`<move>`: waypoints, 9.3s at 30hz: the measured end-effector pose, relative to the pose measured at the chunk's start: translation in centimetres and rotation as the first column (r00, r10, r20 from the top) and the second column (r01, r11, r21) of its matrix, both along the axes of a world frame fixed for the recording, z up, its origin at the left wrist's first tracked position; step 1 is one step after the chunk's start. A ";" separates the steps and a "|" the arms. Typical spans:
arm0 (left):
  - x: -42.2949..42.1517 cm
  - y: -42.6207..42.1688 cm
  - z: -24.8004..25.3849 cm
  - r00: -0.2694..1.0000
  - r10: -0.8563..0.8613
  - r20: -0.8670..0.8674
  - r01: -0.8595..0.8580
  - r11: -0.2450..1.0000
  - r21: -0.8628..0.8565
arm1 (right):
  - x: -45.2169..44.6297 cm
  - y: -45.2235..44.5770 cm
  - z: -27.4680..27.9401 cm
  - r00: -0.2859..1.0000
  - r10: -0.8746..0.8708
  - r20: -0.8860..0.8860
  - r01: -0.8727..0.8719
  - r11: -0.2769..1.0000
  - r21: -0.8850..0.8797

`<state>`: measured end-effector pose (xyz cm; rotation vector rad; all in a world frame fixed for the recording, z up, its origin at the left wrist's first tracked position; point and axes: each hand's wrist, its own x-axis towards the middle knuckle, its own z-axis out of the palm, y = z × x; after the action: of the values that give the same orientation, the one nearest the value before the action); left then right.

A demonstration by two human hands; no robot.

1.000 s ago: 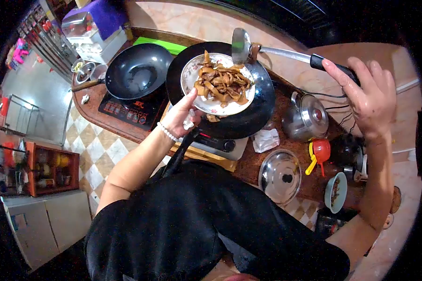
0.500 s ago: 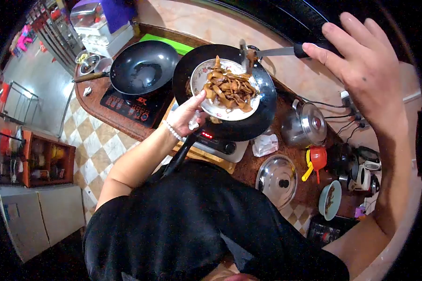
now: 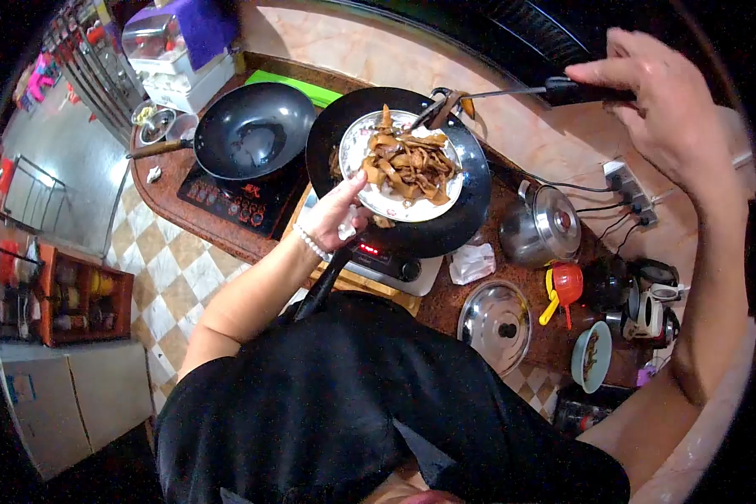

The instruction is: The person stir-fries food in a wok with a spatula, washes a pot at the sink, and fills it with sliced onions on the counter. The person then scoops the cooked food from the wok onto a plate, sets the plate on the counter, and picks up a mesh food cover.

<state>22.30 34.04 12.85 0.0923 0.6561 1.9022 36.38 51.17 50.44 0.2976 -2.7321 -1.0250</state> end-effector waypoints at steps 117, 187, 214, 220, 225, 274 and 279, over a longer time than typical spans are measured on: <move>0.7 -14.8 -2.8 0.815 0.579 0.010 -0.564 0.798 -0.212 | -4.0 14.9 -18.6 0.884 -0.376 0.277 0.439 0.873 -0.214; 0.1 -0.9 -1.0 0.996 0.080 0.048 -0.072 0.986 -0.153 | 9.4 6.1 -25.2 0.849 -0.329 -0.414 0.062 0.840 -0.539; -0.1 -0.4 -1.7 0.993 0.084 0.080 -0.075 0.991 -0.107 | 14.1 4.2 -22.9 0.891 -0.225 -0.394 -0.024 0.845 -0.535; 0.1 -0.9 -1.9 0.992 0.127 -0.026 -0.129 0.971 -0.199 | 14.6 4.1 -22.5 0.892 -0.224 -0.394 -0.022 0.848 -0.530; 0.1 -1.1 -1.7 0.988 0.154 -0.004 -0.153 0.978 -0.144 | 13.7 3.9 -22.5 0.886 -0.236 -0.399 -0.033 0.826 -0.563; 0.0 -4.7 -2.7 0.980 0.197 -0.025 -0.196 0.980 0.041 | 9.6 4.7 -23.4 0.885 -0.359 -0.298 -0.042 0.575 -0.817; -1.3 -8.8 -4.6 0.974 0.227 0.018 -0.227 0.974 -0.025 | 9.3 10.0 -23.6 0.900 -0.429 0.081 0.135 0.097 -0.986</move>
<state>20.96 25.24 8.25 -0.0179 0.6988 2.1116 45.72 61.16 26.81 -0.5973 -2.5696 0.8780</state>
